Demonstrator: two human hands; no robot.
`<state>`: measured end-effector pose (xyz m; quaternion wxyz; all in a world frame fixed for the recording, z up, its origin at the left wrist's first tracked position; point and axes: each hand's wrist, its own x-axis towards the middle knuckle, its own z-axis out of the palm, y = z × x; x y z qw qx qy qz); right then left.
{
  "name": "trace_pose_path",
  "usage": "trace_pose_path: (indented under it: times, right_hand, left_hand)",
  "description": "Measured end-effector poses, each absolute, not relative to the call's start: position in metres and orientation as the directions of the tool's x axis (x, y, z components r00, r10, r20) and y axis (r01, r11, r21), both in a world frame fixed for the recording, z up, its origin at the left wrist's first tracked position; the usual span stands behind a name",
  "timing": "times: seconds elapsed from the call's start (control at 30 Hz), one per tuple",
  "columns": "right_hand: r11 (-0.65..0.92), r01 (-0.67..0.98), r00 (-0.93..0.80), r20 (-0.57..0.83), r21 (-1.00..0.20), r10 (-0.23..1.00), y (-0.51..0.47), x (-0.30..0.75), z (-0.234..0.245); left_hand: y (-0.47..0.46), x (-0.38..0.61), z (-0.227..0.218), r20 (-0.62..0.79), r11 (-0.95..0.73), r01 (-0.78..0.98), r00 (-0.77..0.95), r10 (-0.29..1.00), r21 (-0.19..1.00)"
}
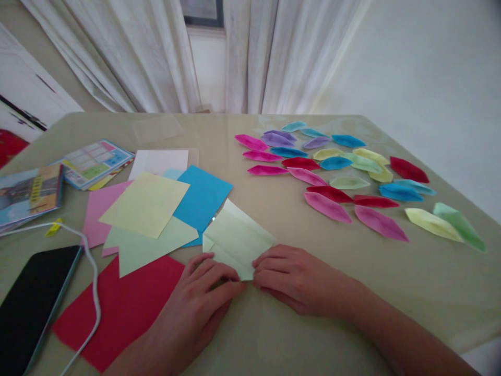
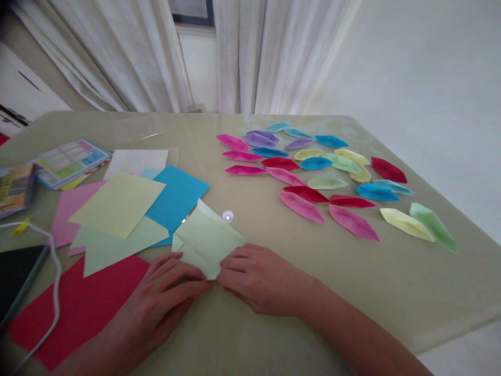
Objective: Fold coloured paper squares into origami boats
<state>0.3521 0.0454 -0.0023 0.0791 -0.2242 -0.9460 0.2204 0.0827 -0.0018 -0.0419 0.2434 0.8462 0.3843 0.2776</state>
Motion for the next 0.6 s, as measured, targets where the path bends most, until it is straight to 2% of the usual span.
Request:
trace_pose_path:
  times: [0.13, 0.3, 0.6]
  right_hand:
    - [0.772, 0.38, -0.879, 0.061, -0.51, 0.472, 0.0451, 0.3523, 0.0008]
    - [0.786, 0.411, -0.885, 0.004, -0.463, 0.465, 0.0454, 0.3505, -0.001]
    - [0.821, 0.374, -0.898, 0.054, -0.432, 0.437, 0.0436, 0.3495, -0.0049]
  left_hand:
    - [-0.0003, 0.0818, -0.0405, 0.264, -0.582, 0.5, 0.568, 0.779, 0.641]
    - [0.0011, 0.083, -0.0375, 0.236, -0.554, 0.507, 0.56, 0.794, 0.66]
    - [0.0006, 0.0866, -0.0358, 0.231, -0.527, 0.537, 0.522, 0.821, 0.659]
